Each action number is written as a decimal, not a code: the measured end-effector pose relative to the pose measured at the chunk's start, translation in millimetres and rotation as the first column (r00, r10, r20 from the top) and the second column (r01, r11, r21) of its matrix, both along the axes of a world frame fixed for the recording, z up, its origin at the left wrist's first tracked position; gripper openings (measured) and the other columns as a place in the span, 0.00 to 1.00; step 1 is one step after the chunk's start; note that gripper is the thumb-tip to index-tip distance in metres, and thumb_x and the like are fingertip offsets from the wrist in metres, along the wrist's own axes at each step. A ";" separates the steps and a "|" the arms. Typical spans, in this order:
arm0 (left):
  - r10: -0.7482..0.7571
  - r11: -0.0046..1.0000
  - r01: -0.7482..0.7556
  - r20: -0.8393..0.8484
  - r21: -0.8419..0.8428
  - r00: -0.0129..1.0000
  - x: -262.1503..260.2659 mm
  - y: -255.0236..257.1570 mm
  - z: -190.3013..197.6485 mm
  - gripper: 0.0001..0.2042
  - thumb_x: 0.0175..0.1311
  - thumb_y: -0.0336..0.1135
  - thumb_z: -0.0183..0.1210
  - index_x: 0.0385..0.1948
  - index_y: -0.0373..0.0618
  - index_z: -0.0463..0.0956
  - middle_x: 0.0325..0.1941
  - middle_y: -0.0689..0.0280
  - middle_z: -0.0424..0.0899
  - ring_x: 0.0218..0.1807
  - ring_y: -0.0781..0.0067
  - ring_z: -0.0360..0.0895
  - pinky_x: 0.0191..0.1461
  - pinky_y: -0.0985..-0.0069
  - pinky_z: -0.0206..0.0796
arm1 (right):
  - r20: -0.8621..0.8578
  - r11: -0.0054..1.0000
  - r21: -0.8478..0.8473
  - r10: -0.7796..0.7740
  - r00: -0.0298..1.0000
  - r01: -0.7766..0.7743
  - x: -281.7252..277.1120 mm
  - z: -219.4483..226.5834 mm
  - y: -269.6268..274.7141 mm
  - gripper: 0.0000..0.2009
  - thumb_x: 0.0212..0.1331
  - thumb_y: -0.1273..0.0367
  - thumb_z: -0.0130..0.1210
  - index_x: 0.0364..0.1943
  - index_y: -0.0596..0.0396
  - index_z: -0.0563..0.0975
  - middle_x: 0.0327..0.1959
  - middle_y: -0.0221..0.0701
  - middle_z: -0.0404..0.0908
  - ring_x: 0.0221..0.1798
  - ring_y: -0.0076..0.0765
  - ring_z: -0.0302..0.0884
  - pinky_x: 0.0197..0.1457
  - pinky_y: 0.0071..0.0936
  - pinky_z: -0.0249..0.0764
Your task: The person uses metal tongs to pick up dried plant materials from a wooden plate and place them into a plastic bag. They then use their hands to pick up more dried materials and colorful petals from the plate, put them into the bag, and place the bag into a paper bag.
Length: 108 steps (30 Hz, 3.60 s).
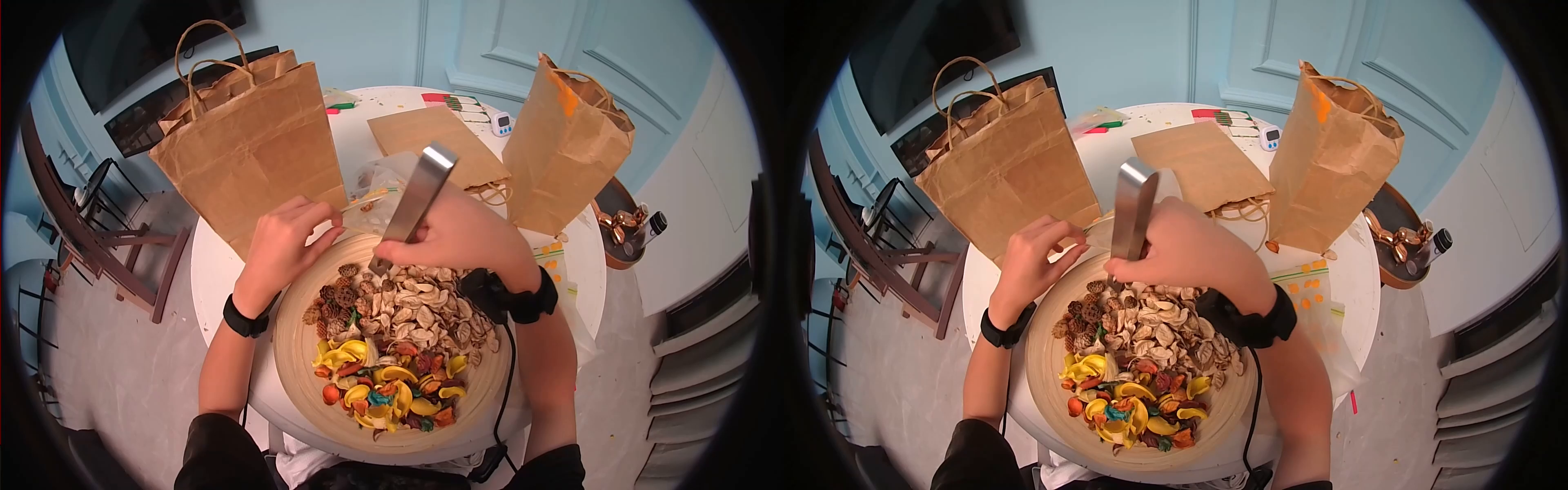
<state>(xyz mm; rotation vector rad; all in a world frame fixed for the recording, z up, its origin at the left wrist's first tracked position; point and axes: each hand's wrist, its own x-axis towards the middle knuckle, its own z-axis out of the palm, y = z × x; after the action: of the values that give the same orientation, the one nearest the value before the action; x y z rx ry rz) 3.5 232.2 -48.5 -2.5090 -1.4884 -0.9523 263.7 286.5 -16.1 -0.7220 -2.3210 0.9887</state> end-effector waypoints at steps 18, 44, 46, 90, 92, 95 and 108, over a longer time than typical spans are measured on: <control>-0.003 1.000 0.003 -0.002 0.006 1.000 0.1 0.4 -1.2 0.06 0.60 0.27 0.70 0.36 0.42 0.84 0.35 0.63 0.87 0.37 0.63 0.84 0.37 0.71 0.80 | 0.107 0.990 0.105 -0.105 0.989 0.094 5.5 5.9 -2.4 0.22 0.50 0.50 0.68 0.27 0.57 0.84 0.20 0.37 0.82 0.25 0.43 0.80 0.30 0.35 0.73; -0.012 1.000 0.012 0.007 -0.004 1.000 2.1 -1.1 1.8 0.05 0.60 0.28 0.70 0.36 0.43 0.84 0.34 0.62 0.87 0.37 0.62 0.84 0.37 0.70 0.80 | -0.080 0.857 0.275 -0.430 0.899 0.435 6.9 20.7 -11.6 0.19 0.52 0.53 0.69 0.27 0.56 0.81 0.20 0.30 0.80 0.23 0.34 0.77 0.28 0.32 0.71; -0.013 1.000 0.013 0.012 0.008 1.000 2.2 -1.9 0.9 0.05 0.60 0.28 0.70 0.36 0.43 0.84 0.34 0.62 0.86 0.36 0.62 0.84 0.37 0.69 0.80 | -0.114 0.899 0.212 -0.366 0.924 0.383 2.9 23.6 -15.2 0.19 0.52 0.53 0.69 0.27 0.55 0.82 0.20 0.31 0.81 0.23 0.37 0.78 0.29 0.33 0.72; -0.027 0.999 0.026 0.036 0.022 0.999 0.3 -3.6 0.2 0.06 0.59 0.32 0.69 0.35 0.47 0.81 0.34 0.63 0.86 0.39 0.57 0.82 0.39 0.64 0.73 | 0.173 0.998 0.061 -0.015 0.985 0.005 -46.3 3.7 -63.0 0.26 0.53 0.47 0.68 0.20 0.59 0.80 0.18 0.35 0.81 0.24 0.43 0.81 0.32 0.35 0.76; -0.037 0.999 0.036 0.044 0.019 0.998 0.0 -2.5 -1.0 0.06 0.60 0.32 0.69 0.35 0.48 0.81 0.34 0.63 0.85 0.38 0.57 0.82 0.38 0.64 0.73 | 0.186 0.995 0.099 0.007 0.982 -0.026 -52.2 -10.9 -62.8 0.26 0.55 0.46 0.65 0.22 0.58 0.83 0.18 0.38 0.82 0.24 0.47 0.82 0.33 0.37 0.77; -0.045 0.999 0.044 0.046 0.027 0.998 1.8 -2.6 -0.3 0.06 0.61 0.33 0.69 0.35 0.49 0.81 0.33 0.64 0.84 0.38 0.57 0.82 0.38 0.63 0.72 | 0.165 0.998 0.063 0.002 0.986 -0.013 -53.1 -15.0 -61.2 0.25 0.56 0.47 0.65 0.23 0.58 0.83 0.19 0.39 0.82 0.24 0.48 0.82 0.32 0.37 0.77; -0.040 0.999 0.039 0.038 0.023 0.998 0.4 -3.3 -4.7 0.05 0.65 0.36 0.66 0.36 0.48 0.81 0.32 0.64 0.84 0.40 0.60 0.82 0.40 0.63 0.74 | 0.014 0.862 0.245 -0.461 0.887 0.444 9.9 35.4 -25.3 0.19 0.57 0.56 0.74 0.27 0.58 0.84 0.20 0.23 0.76 0.24 0.19 0.69 0.28 0.25 0.64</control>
<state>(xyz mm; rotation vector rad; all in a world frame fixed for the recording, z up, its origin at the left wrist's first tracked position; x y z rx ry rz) 3.9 228.9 -53.2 -2.5279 -1.4354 -1.0228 273.6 261.2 19.3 -1.1499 -2.1267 0.4711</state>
